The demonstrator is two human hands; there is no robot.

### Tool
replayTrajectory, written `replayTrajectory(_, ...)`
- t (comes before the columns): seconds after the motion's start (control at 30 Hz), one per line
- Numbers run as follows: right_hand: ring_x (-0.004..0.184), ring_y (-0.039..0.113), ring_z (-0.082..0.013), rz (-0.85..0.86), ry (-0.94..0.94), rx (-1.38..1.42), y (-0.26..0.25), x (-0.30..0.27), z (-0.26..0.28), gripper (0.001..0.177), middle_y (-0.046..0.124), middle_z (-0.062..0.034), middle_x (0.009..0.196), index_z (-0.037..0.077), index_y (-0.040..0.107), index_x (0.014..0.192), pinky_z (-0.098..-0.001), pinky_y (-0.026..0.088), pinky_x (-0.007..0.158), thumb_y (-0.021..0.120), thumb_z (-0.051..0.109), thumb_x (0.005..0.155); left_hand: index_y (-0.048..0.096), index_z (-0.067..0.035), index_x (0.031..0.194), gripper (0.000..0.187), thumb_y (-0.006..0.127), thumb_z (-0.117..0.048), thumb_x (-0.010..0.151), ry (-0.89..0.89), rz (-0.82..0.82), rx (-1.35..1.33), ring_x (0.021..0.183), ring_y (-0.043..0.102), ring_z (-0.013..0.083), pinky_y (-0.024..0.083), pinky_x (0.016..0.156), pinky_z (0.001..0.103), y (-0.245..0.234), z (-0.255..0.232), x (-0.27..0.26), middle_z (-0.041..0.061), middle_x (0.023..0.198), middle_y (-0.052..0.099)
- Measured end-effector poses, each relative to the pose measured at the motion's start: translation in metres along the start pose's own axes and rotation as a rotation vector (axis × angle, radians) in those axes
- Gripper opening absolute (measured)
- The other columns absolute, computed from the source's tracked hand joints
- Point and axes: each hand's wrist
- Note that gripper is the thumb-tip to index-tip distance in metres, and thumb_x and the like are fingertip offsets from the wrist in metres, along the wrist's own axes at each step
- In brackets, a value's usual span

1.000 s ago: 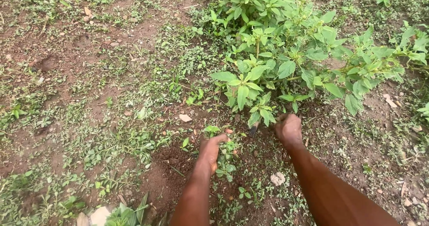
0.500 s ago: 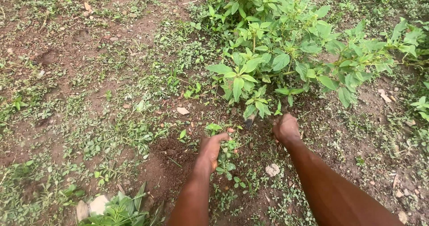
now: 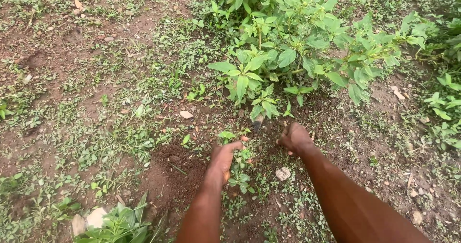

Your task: Weeding a garden area by hand.

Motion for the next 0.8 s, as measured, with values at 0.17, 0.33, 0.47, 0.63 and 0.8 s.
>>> replayTrajectory(0.17,0.069,0.057,-0.0178,0.022,-0.055,-0.123,0.028,0.029,-0.032,0.002,0.064,-0.011,0.087,0.005,0.062,0.097,-0.0307,0.056,0.062,0.064,0.004,0.098,0.073,-0.004,0.089,0.015,0.07,-0.007,0.074,-0.005,-0.007,-0.033,0.092,0.07,0.0302,0.061,0.089,0.052,-0.003,0.001,0.002,0.02,0.102,0.074)
replayTrajectory(0.33,0.069,0.053,-0.018,-0.083,0.043,0.153,0.01,0.031,-0.01,0.02,0.064,-0.0135,0.084,0.003,0.069,0.096,-0.0325,0.051,0.059,0.05,0.0,0.104,0.075,-0.004,0.095,0.022,0.073,-0.01,0.075,0.002,-0.053,0.089,0.137,0.051,0.0297,0.034,0.119,0.058,0.001,-0.005,0.004,0.018,0.14,0.061)
replayTrajectory(0.47,0.065,0.058,-0.0153,-0.002,-0.057,0.002,0.008,0.014,0.0,0.003,0.067,-0.0105,0.086,0.0,0.064,0.098,-0.0297,0.054,0.056,0.065,0.003,0.098,0.07,-0.006,0.107,0.04,0.074,-0.012,0.068,-0.051,-0.057,0.023,0.146,0.049,0.0354,0.031,0.123,0.06,0.0,-0.005,0.008,0.023,0.149,0.057)
replayTrajectory(0.63,0.068,0.053,-0.0184,0.069,-0.056,-0.032,0.03,0.029,-0.018,0.012,0.068,-0.0179,0.088,0.006,0.063,0.106,-0.0295,0.051,0.057,0.054,-0.002,0.102,0.065,-0.003,0.116,0.051,0.074,-0.01,0.066,-0.093,-0.068,0.012,0.143,0.051,0.0358,0.032,0.123,0.06,0.003,-0.012,0.002,0.024,0.149,0.056)
replayTrajectory(0.8,0.073,0.065,-0.0174,-0.078,0.053,0.408,0.007,0.019,0.002,0.016,0.068,-0.0156,0.092,0.001,0.063,0.102,-0.0252,0.061,0.059,0.051,-0.009,0.097,0.071,-0.003,0.104,0.038,0.071,-0.01,0.066,-0.022,-0.036,0.018,0.133,0.06,0.0331,0.04,0.117,0.057,0.0,-0.012,0.013,0.022,0.137,0.067)
Point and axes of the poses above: each hand's wrist, its own x-axis towards the middle knuckle, its own y-axis out of the palm, z = x × y
